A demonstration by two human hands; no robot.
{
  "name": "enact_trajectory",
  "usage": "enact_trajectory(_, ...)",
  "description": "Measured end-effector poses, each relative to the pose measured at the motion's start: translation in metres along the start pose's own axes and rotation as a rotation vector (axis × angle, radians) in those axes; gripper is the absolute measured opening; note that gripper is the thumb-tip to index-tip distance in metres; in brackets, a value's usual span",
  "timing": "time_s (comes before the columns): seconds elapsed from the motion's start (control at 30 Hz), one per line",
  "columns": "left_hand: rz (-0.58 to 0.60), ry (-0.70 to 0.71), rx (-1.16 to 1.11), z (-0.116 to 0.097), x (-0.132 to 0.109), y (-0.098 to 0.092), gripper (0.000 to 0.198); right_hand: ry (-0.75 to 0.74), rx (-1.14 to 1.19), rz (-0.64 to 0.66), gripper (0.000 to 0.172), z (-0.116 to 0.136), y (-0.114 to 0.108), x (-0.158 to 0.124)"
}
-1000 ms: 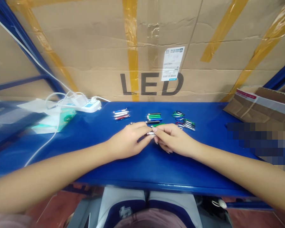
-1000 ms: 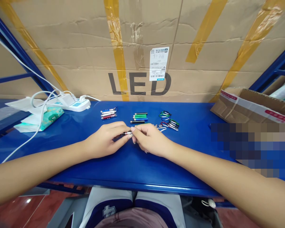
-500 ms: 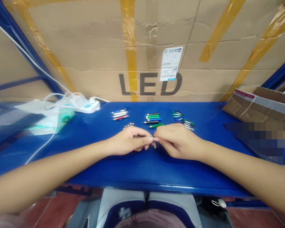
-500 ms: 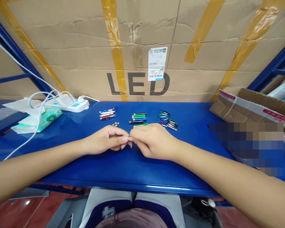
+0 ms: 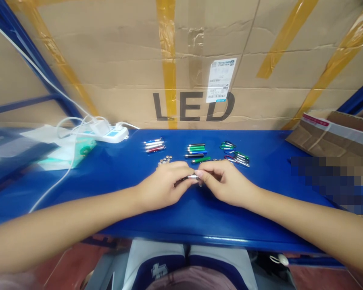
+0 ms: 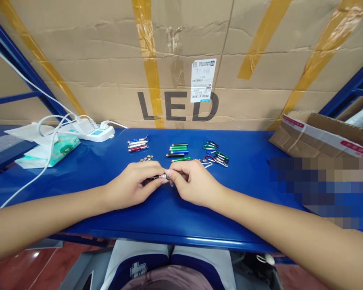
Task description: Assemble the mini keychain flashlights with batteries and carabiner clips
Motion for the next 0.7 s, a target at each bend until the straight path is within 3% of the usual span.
enact_trajectory(0.17,-0.010,0.149,0.111,-0.007,-0.001,-0.004,0.023,0.242,0.186,0.043,0.043,-0.007,0.006,-0.002)
enact_trajectory(0.3,-0.027,0.117,0.064,-0.008,0.004,-0.007,0.021,0.288,0.223,0.087,0.046,-0.009,0.008,-0.002)
enact_trajectory(0.43,0.007,-0.054,-0.102,-0.001,0.011,-0.007,0.024,0.049,0.032,0.049,0.044,-0.001,-0.001,0.004)
enact_trajectory(0.53,0.050,-0.298,-0.295,0.013,0.012,-0.003,0.026,-0.174,-0.114,0.007,0.035,0.006,-0.009,0.006)
enact_trajectory(0.63,0.114,-0.512,-0.482,0.022,0.007,0.006,0.029,-0.374,-0.171,0.014,0.026,0.012,-0.012,0.004)
enact_trajectory(0.7,0.148,-0.570,-0.539,0.022,0.005,0.011,0.031,-0.478,-0.171,0.020,0.028,0.015,-0.012,0.002)
Point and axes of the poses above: each hand's wrist, its own x-axis towards the middle knuckle, its own y-axis out of the palm, z = x × y, the point moved 6 cm from there along x, towards the middle knuckle, and after that the axes turned 15 degrees about -z, right-handed, at the moved point
